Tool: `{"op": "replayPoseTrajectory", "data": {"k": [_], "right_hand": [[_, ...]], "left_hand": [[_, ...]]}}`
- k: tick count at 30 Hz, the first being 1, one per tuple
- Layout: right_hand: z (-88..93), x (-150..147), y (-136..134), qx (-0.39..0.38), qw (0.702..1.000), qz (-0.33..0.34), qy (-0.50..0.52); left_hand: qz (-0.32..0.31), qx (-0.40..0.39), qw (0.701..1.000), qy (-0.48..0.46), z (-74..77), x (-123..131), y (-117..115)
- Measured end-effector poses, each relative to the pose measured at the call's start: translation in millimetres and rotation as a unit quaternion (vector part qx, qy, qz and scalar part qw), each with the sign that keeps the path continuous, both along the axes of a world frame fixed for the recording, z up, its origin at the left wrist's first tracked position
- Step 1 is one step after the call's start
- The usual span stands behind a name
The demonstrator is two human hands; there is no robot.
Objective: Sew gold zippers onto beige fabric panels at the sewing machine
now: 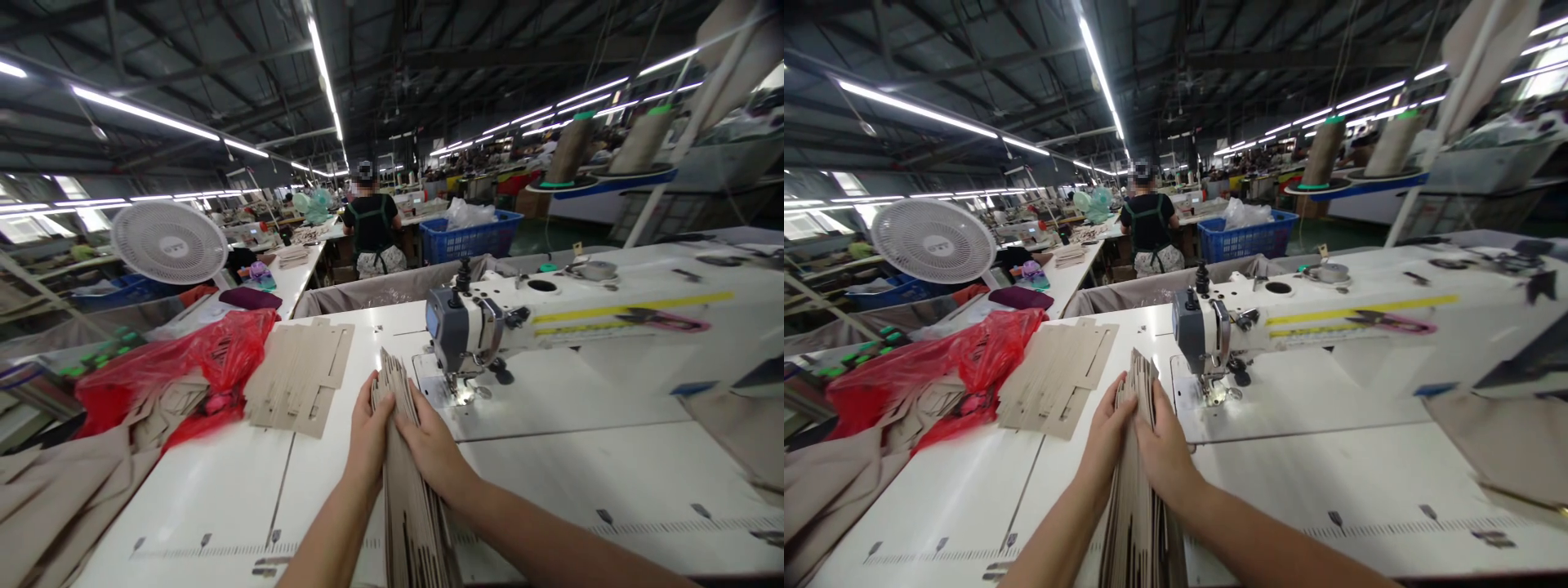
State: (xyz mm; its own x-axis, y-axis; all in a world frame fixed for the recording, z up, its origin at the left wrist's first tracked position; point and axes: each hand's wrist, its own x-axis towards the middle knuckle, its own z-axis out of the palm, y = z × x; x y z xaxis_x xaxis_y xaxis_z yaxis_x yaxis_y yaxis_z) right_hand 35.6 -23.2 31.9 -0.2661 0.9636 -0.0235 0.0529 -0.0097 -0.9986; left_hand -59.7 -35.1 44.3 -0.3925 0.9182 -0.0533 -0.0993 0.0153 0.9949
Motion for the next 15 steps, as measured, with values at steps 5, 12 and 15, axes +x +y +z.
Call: {"op": "replayPoseTrajectory", "data": {"k": [5,12,15], "right_hand": [[-8.1,16,15,0.002,1.000,0.007,-0.027],[-20.6,22,8,-0.064,0.991,-0.025,0.116],[-16.3,8,5,-0.070,0.985,0.018,0.157]], "left_hand": [[0.024,0.001,0.999,0.043,-17.0,-9,6],[0.006,0.007,0.999,0.050,-33.7,-11,2],[0.017,-0.003,0.996,0.086,-28.3,-16,0]]}}
